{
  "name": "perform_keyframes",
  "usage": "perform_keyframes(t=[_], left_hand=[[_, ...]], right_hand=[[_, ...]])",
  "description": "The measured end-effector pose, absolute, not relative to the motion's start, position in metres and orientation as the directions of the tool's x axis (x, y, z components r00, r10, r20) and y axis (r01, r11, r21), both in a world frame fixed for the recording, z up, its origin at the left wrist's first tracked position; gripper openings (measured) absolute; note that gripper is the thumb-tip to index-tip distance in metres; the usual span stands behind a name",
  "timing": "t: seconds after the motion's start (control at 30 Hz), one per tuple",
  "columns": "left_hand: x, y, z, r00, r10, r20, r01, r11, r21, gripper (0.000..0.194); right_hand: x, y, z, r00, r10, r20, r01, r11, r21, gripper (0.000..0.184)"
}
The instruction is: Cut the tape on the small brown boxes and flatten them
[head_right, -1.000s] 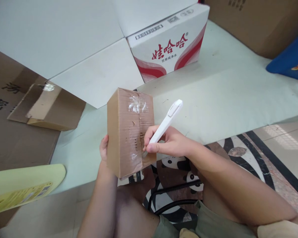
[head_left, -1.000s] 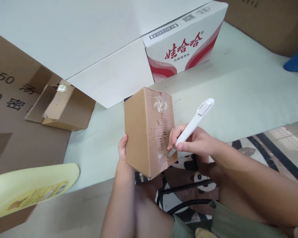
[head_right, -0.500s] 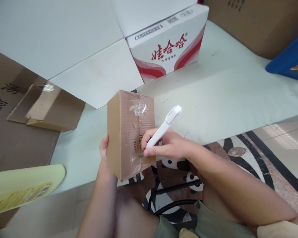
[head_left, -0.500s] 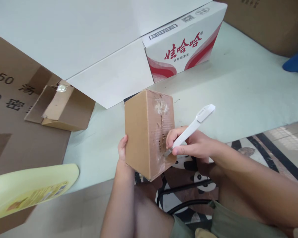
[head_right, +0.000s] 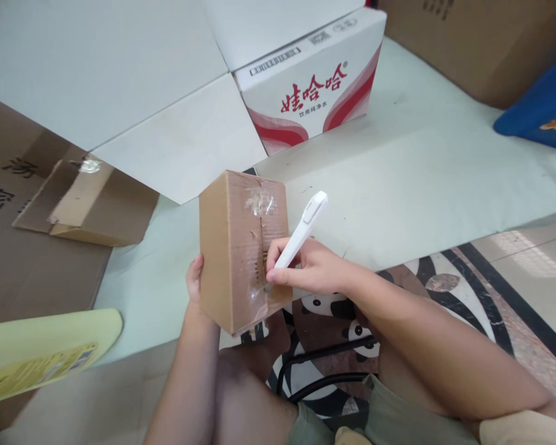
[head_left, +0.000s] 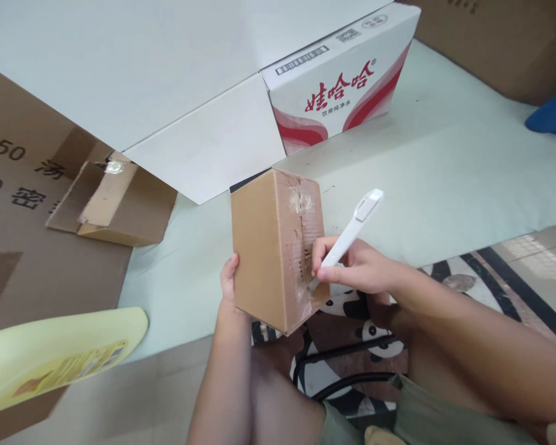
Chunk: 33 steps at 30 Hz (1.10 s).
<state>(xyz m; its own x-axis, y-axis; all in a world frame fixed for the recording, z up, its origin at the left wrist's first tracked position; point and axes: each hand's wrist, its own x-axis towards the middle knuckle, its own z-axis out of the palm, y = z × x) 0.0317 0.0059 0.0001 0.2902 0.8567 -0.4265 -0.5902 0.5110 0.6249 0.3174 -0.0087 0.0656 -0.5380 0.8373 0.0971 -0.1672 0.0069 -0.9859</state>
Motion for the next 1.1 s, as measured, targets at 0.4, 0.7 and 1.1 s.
perform_keyframes(t=[0.4, 0.7, 1.1], left_hand=[[0.0322, 0.0066, -0.0018, 0.276, 0.866, -0.418, -0.588, 0.496, 0.639, 0.055], [0.0293, 0.0002, 0.002, 0.318, 0.839, -0.441, -0.593, 0.539, 0.598, 0.051], [0.0294, -0.0015, 0.0029, 0.409, 0.802, -0.435, -0.565, 0.597, 0.569, 0.048]], right_hand=[[0.3181, -0.0055, 0.0592, -0.529, 0.845, 0.084, -0.211, -0.035, -0.977, 0.036], [0.3192, -0.0093, 0.0615, -0.655, 0.755, 0.041, -0.138, -0.065, -0.988, 0.026], [0.3226, -0.0069, 0.0627, -0.746, 0.666, -0.005, -0.083, -0.1, -0.991, 0.025]])
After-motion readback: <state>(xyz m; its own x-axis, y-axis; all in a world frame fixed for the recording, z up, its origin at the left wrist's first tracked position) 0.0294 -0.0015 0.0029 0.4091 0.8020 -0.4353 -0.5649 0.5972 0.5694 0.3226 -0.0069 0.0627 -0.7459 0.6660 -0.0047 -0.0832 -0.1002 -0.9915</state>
